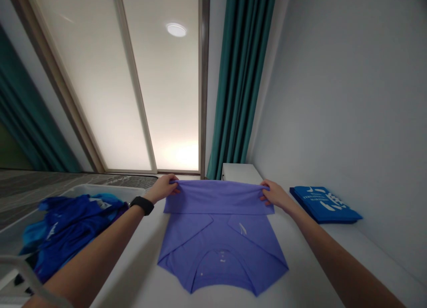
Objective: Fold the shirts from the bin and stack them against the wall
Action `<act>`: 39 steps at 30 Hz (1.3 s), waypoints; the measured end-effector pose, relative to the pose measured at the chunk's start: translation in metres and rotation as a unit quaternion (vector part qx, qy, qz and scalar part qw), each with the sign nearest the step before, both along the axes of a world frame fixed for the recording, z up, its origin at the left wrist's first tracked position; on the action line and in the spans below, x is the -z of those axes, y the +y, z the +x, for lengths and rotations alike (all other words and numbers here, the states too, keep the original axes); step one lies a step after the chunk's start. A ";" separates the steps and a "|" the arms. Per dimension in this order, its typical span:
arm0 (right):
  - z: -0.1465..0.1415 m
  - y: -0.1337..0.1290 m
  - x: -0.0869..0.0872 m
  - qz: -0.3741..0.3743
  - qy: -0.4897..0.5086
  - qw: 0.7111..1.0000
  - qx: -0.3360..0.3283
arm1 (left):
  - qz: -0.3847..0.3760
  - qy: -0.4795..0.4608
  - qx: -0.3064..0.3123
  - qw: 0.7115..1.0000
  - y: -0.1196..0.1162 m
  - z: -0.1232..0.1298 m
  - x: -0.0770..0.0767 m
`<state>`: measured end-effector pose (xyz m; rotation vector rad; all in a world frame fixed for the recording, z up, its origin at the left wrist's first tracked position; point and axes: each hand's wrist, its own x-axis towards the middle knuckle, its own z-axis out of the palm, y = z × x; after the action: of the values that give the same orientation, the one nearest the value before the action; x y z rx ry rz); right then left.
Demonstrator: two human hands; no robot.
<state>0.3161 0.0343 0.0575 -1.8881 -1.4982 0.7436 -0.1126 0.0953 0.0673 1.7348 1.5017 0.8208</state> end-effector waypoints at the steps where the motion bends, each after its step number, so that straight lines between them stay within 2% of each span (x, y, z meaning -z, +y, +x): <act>1: 0.000 -0.008 -0.002 0.004 0.018 1.000 -0.004 | 0.004 -0.011 0.003 1.000 -0.006 -0.002 -0.002; 5: 0.002 -0.043 -0.008 0.034 0.068 0.997 -0.035 | 0.061 -0.013 0.013 0.998 -0.040 -0.007 -0.009; 8: 0.003 -0.077 0.003 0.096 -0.017 0.993 -0.062 | 0.129 0.056 0.017 0.990 -0.077 -0.013 -0.005; 10: 0.003 -0.102 0.021 0.138 -0.063 0.986 -0.072 | 0.154 0.084 0.029 0.984 -0.104 -0.018 0.007; 13: 0.001 -0.137 0.059 0.165 -0.058 0.982 -0.071 | 0.170 0.074 0.053 0.981 -0.141 -0.027 0.036; 15: 0.000 -0.153 0.082 0.189 -0.079 0.976 -0.080 | 0.178 0.087 0.071 0.978 -0.159 -0.031 0.055; 17: -0.002 -0.162 0.097 0.207 -0.097 0.969 -0.093 | 0.203 0.115 0.091 0.968 -0.171 -0.033 0.070; 19: -0.004 -0.167 0.104 0.208 -0.119 0.966 -0.101 | 0.225 0.143 0.107 0.958 -0.178 -0.034 0.078; 22: -0.008 -0.169 0.105 0.193 -0.151 0.963 -0.113 | 0.239 0.166 0.110 0.950 -0.181 -0.032 0.083; 26: -0.008 -0.169 0.105 0.196 -0.171 0.959 -0.115 | 0.241 0.164 0.103 0.951 -0.181 -0.031 0.082; 33: -0.003 -0.166 0.108 0.231 -0.151 0.957 -0.092 | 0.224 0.100 0.069 0.967 -0.177 -0.036 0.077; 39: -0.009 -0.171 0.102 0.187 -0.160 0.962 -0.114 | 0.220 0.149 0.106 0.958 -0.181 -0.034 0.078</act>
<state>0.3068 -0.1369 -0.0447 -1.6154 -1.9268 0.2248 -0.1466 -0.0860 -0.0112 2.3937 1.3499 0.8538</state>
